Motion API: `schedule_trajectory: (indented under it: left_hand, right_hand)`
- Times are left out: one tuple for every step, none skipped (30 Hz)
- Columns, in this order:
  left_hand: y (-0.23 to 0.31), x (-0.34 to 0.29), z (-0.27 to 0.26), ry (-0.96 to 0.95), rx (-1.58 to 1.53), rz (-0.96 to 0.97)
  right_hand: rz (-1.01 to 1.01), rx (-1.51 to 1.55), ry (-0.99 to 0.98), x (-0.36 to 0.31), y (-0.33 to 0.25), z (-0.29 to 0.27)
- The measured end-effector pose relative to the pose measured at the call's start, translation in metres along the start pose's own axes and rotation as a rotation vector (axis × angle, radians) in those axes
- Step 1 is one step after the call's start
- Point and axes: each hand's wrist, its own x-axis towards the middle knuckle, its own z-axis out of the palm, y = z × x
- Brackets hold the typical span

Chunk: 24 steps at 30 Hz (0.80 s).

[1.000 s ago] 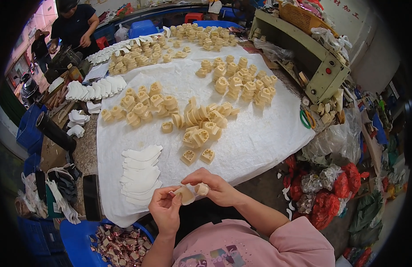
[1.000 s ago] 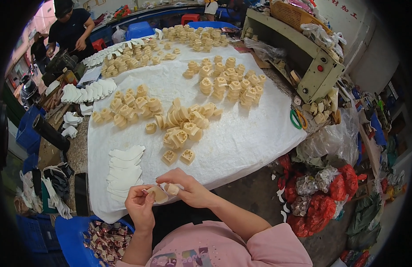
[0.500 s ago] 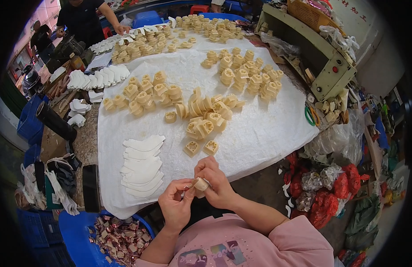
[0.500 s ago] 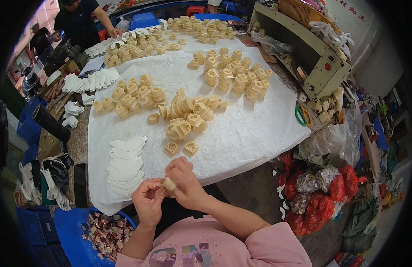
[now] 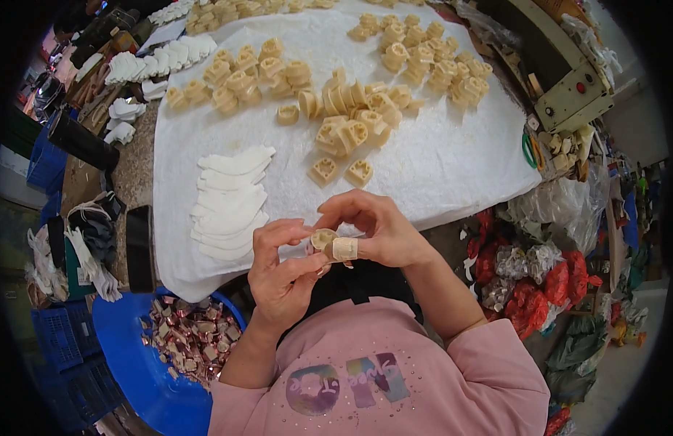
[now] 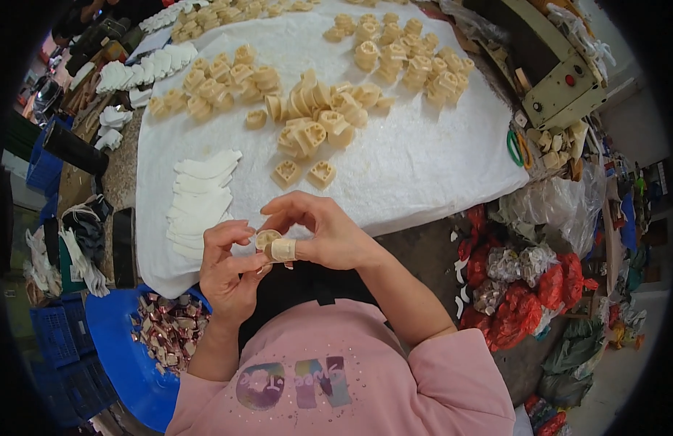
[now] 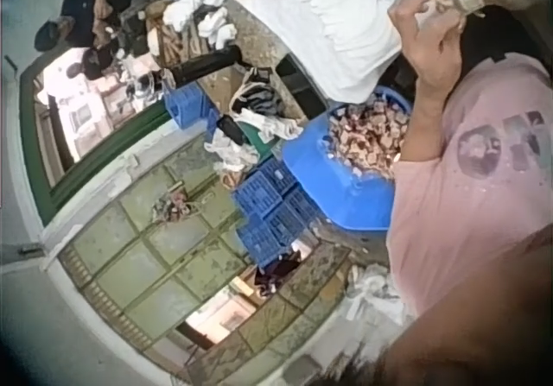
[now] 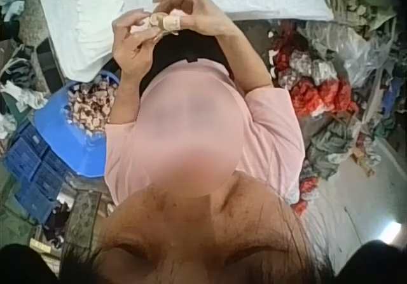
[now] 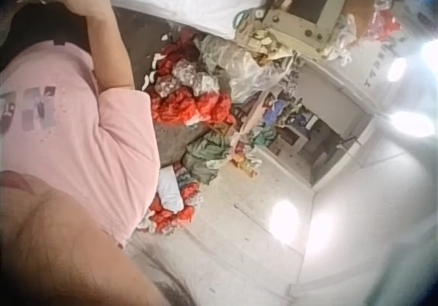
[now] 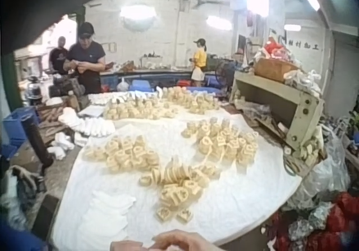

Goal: Manually assembling and preparing internal shoe components for manufacturing.

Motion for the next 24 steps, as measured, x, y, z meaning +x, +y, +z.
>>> schedule_trajectory:
  left_hand:
    - [0.001, -0.001, -0.002, 0.006, -0.089, -0.09]
    - [0.001, -0.003, -0.004, 0.013, -0.177, -0.178]
    - [-0.008, -0.003, -0.005, 0.019, -0.249, -0.143]
    - [-0.009, -0.003, -0.004, 0.023, -0.24, -0.15]
    - [-0.008, -0.002, -0.002, -0.026, -0.407, -0.372]
    - [-0.007, -0.002, 0.0, -0.072, -0.575, -0.592]
    - [-0.009, -0.002, 0.004, -0.187, -0.805, -0.672]
    - [-0.005, -0.002, 0.004, -0.178, -0.798, -0.679]
    - [0.002, 0.0, 0.005, -0.149, -0.922, -0.75]
    - [0.007, 0.004, 0.008, -0.126, -1.055, -0.819]
    - [0.007, 0.001, 0.01, -0.081, -1.004, -0.875]
    - [0.006, -0.003, 0.013, -0.081, -1.004, -0.879]
    - [0.006, -0.007, 0.015, -0.051, -0.858, -0.792]
    - [0.006, -0.009, 0.018, -0.024, -0.713, -0.705]
    - [0.009, -0.009, 0.021, 0.018, -0.677, -0.712]
    - [0.008, -0.009, 0.021, 0.009, -0.682, -0.716]
    - [0.007, -0.01, 0.02, -0.027, -0.739, -0.729]
    - [0.006, -0.01, 0.02, -0.064, -0.796, -0.742]
    - [0.008, -0.009, 0.022, -0.07, -0.798, -0.746]
    - [0.011, -0.007, 0.025, -0.021, -0.815, -0.681]
    - [0.014, -0.006, 0.027, 0.029, -0.831, -0.617]
    - [0.017, -0.004, 0.029, 0.023, -0.838, -0.618]
    - [0.019, -0.002, 0.03, 0.021, -0.773, -0.634]
    - [0.021, -0.002, 0.032, 0.02, -0.709, -0.649]
  right_hand:
    - [-0.145, -0.194, 0.033, 0.0, -0.003, 0.001]
    - [-0.291, -0.39, 0.065, 0.001, -0.004, 0.001]
    - [-0.327, -0.545, 0.103, 0.001, -0.005, -0.001]
    - [-0.324, -0.536, 0.093, 0.001, -0.004, -0.001]
    - [-0.414, -0.577, 0.105, 0.001, -0.003, 0.0]
    - [-0.505, -0.617, 0.116, 0.001, -0.003, 0.001]
    - [-0.5, -0.704, 0.062, 0.0, -0.006, 0.005]
    - [-0.498, -0.695, 0.052, 0.0, -0.002, 0.008]
    - [-0.505, -0.658, 0.063, 0.001, 0.003, 0.012]
    - [-0.51, -0.626, 0.083, 0.0, 0.008, 0.014]
    - [-0.515, -0.534, 0.092, 0.0, 0.016, 0.013]
    - [-0.511, -0.533, 0.092, -0.002, 0.018, 0.015]
    - [-0.558, -0.687, 0.145, -0.002, 0.017, 0.018]
    - [-0.603, -0.842, 0.2, -0.003, 0.018, 0.02]
    - [-0.601, -0.839, 0.198, -0.001, 0.021, 0.019]
    - [-0.587, -0.807, 0.188, -0.001, 0.024, 0.016]
    - [-0.573, -0.776, 0.179, 0.0, 0.025, 0.014]
    - [-0.569, -0.778, 0.191, -0.003, 0.023, 0.013]
    - [-0.296, -0.424, 0.153, -0.003, 0.012, 0.018]
    - [-0.026, -0.069, 0.112, -0.002, 0.007, 0.021]
    - [0.004, 0.064, 0.115, 0.005, 0.011, 0.025]
    - [0.003, 0.063, 0.124, 0.006, 0.009, 0.021]
    - [0.14, 0.036, 0.04, 0.007, 0.005, 0.018]
    - [0.277, 0.009, -0.044, 0.008, 0.002, 0.016]
